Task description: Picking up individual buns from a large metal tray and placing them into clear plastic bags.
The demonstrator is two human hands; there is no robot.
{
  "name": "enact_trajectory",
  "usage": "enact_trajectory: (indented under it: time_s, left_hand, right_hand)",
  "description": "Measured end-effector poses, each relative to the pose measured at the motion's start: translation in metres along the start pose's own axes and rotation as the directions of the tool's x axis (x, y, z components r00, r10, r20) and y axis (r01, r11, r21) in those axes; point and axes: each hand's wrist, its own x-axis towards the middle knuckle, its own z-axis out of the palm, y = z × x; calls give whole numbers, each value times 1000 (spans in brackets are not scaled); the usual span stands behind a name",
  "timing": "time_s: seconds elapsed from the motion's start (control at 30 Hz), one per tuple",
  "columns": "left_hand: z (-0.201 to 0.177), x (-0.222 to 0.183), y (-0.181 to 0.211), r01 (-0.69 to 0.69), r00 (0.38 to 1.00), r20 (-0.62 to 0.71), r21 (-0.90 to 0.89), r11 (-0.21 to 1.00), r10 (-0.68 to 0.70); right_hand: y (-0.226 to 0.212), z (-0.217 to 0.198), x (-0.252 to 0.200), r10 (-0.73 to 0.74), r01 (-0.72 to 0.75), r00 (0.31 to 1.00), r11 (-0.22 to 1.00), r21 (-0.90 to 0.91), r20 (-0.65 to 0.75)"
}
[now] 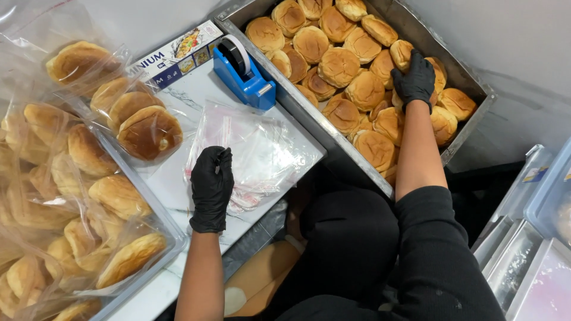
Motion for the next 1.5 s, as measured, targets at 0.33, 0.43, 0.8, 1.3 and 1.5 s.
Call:
enact_trajectory:
  time_s: [0.33, 0.43, 0.8, 1.3, 1.5]
  left_hand:
    - [10, -5, -15, 4, 999, -47, 11, 1000, -4]
    - [10, -7, -15, 31, 998, -59, -5, 1000, -31]
    - [1, 0, 3, 51, 993, -103, -34, 998, -54]
    - [-5, 1, 6, 64, 990, -123, -96, 993, -75]
    - [-11, 7, 22, 163, 979, -90, -208, 964, -184]
  right_hand:
    - [-10, 24, 26, -169, 108, 957, 962, -252, -235]
    - [-5, 33, 36, -129, 85, 975, 968, -234, -180]
    - [-70, -27, 1, -468, 508, 830, 859, 65, -304]
    - [-45, 12, 30, 165, -195, 980, 734, 650, 108]
    - [-78, -32, 13, 222, -264, 945, 84, 961, 240]
